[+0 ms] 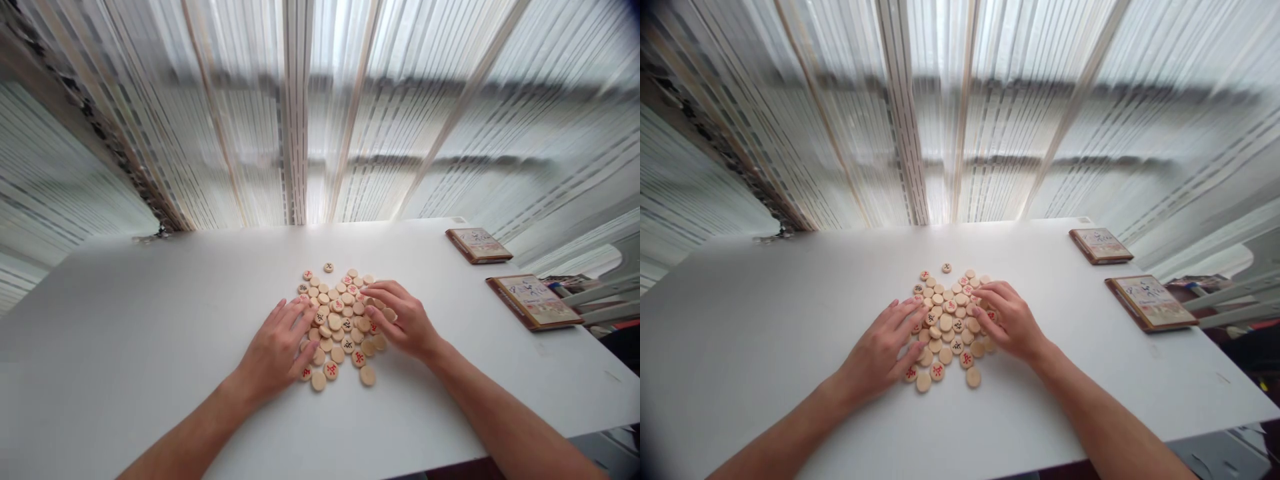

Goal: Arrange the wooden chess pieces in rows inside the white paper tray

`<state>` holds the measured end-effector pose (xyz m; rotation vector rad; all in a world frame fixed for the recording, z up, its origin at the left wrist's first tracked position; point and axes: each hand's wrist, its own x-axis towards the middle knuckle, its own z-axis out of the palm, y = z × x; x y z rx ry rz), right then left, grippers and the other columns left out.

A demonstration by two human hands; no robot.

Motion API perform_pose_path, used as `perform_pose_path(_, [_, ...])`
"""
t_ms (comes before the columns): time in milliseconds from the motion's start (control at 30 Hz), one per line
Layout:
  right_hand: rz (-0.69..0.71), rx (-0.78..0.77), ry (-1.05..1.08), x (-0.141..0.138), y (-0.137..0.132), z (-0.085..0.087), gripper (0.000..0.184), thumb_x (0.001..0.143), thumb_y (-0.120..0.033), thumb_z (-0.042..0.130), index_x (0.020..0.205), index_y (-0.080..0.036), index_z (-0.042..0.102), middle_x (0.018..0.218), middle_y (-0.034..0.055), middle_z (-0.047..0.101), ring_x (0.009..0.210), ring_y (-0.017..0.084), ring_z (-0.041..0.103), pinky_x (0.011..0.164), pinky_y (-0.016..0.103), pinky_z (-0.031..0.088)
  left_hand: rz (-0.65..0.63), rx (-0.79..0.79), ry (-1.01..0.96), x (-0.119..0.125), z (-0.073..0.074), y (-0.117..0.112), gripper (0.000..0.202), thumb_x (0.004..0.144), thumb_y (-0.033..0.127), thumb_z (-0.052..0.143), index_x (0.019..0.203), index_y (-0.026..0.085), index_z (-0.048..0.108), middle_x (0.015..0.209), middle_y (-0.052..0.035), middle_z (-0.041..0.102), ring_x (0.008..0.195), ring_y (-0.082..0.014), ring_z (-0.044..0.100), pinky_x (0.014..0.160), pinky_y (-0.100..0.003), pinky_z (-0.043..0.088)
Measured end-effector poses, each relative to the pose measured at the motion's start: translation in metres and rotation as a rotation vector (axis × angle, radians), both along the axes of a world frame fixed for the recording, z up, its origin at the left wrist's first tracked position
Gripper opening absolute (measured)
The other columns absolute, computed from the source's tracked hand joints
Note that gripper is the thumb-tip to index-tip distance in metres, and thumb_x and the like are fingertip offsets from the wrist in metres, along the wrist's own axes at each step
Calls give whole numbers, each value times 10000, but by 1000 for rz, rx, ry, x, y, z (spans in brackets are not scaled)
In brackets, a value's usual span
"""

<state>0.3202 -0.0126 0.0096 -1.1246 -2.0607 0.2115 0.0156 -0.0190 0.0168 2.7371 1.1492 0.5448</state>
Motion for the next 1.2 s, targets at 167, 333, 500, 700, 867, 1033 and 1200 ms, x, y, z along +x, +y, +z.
perform_pose_path(167, [139, -2, -72, -17, -7, -1, 290, 1019, -292, 643, 1287, -248, 744, 1253, 118, 789, 1208, 326, 717, 1040, 543, 613, -113, -14, -2, 4, 3, -3, 474, 1075, 336, 521, 1481, 121, 637, 1535, -191, 651, 1462, -351, 587, 1239, -570, 478])
perform_pose_path(333, [206, -27, -212, -26, -8, -4, 445, 1034, -328, 632, 1455, -187, 646, 1465, 165, 701, 1420, 364, 611, 1167, 602, 531, -107, -71, 93, 6, 1, -4, 603, 1100, 408, 502, 1620, 104, 484, 1686, -185, 490, 1599, -370, 407, 1292, -582, 396])
perform_pose_path(500, [185, -20, -184, -22, -7, -5, 443, 1034, -306, 634, 1460, -187, 619, 1444, 173, 706, 1366, 345, 649, 1147, 586, 550, -60, -73, 149, 4, -3, -3, 659, 1090, 473, 522, 1677, 193, 416, 1745, -175, 395, 1624, -402, 347, 1287, -633, 360])
perform_pose_path(700, [134, -3, -119, -12, -4, 0, 379, 1041, -261, 618, 1418, -237, 640, 1321, 156, 738, 1227, 324, 706, 1015, 532, 625, -32, -67, 68, 4, -1, -1, 539, 1092, 401, 482, 1565, 160, 572, 1634, -196, 547, 1554, -394, 457, 1273, -639, 372])
perform_pose_path(867, [144, 10, -155, -10, -8, -6, 595, 1037, -301, 622, 1615, -324, 483, 1522, 129, 646, 1391, 380, 627, 1114, 603, 567, 3, -70, 15, 14, 6, -8, 577, 1087, 459, 468, 1542, 124, 586, 1598, -202, 581, 1533, -382, 484, 1303, -581, 340])
perform_pose_path(1033, [205, 100, -316, -16, -7, -34, 779, 1014, -487, 586, 1726, -310, 324, 1693, 88, 485, 1502, 465, 511, 1165, 696, 491, 13, -34, 120, 28, 2, -11, 702, 1107, 565, 396, 1627, 97, 454, 1715, -190, 441, 1603, -373, 378, 1343, -517, 239])
perform_pose_path(1200, [160, 65, -212, -17, -3, -45, 727, 983, -496, 580, 1683, -425, 398, 1646, 24, 551, 1430, 445, 595, 1182, 665, 482, 78, -15, 157, 30, -2, -14, 744, 1112, 604, 355, 1675, 119, 376, 1725, -180, 425, 1615, -371, 344, 1347, -510, 198])
